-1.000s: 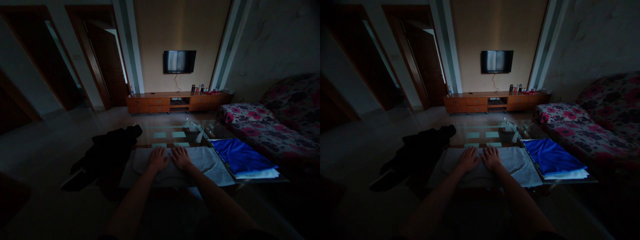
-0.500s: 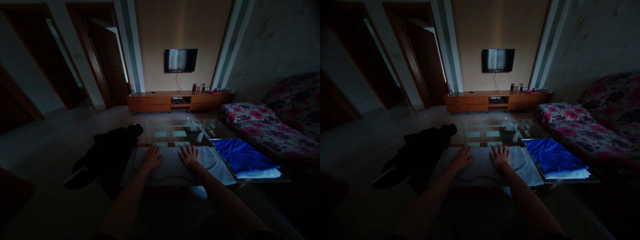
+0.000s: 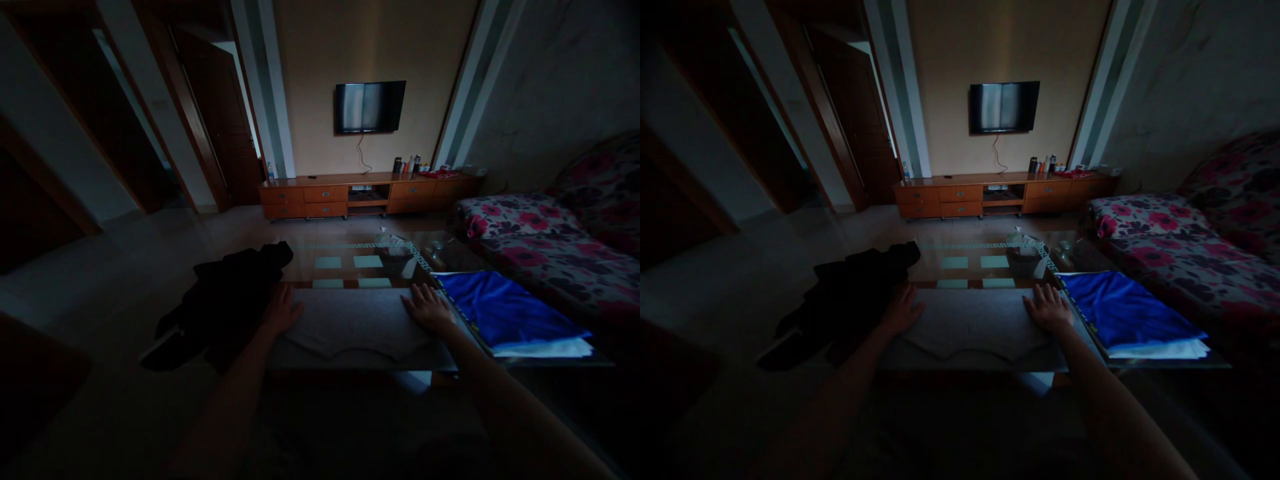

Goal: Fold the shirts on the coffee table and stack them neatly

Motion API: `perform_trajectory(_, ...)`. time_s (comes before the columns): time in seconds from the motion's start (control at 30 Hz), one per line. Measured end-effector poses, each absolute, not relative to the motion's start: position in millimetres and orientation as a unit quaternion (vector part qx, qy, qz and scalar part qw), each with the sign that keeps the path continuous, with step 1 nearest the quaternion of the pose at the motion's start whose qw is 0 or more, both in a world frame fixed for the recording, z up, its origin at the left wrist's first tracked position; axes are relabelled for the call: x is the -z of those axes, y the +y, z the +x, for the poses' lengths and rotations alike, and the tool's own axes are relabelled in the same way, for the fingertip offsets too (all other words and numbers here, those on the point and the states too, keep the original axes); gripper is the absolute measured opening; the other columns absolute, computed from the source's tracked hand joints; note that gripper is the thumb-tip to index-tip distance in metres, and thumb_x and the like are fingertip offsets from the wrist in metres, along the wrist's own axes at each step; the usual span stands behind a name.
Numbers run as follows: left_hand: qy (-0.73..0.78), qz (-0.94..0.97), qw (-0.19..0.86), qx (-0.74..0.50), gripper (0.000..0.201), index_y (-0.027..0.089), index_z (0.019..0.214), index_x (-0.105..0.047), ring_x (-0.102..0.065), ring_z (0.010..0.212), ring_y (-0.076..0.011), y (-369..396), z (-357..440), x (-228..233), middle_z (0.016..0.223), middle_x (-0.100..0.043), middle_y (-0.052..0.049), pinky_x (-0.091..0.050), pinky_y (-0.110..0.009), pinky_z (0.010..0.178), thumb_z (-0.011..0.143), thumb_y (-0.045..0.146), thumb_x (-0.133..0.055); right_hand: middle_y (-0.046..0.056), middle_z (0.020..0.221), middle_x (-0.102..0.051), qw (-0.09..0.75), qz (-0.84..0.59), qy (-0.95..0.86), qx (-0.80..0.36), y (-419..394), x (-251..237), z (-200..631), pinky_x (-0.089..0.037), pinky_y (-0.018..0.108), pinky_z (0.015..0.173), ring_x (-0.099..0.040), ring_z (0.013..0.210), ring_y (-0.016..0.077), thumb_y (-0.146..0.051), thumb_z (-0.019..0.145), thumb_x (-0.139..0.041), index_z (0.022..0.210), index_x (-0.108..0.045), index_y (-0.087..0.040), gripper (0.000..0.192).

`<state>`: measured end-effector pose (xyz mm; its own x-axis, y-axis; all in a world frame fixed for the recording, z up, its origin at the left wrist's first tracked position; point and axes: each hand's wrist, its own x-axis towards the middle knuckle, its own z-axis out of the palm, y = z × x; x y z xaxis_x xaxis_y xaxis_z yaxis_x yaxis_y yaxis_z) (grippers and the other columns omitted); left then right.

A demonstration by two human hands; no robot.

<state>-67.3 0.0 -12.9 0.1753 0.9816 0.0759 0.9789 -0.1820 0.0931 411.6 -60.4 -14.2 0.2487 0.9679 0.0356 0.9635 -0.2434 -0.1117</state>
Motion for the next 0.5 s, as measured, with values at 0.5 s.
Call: perform_trajectory(0.5, 0.490, 0.866, -0.019, -0.094, 0.064, 0.031, 0.157, -0.038, -0.028, 0.152, -0.0307, -43.5, -26.2, -2.8, 0.166, -0.032, -0.006, -0.022, -0.052, 0.123, 0.100, 0.059, -0.040, 0.013, 0.170, -0.014, 0.095, -0.833, -0.545, 0.005, -82.3, 3.5, 376.0, -0.011, 0.079, 0.110, -0.008, 0.153, 0.0480, -0.068, 0.098, -0.022, 0.161, -0.031, -0.029, 0.075)
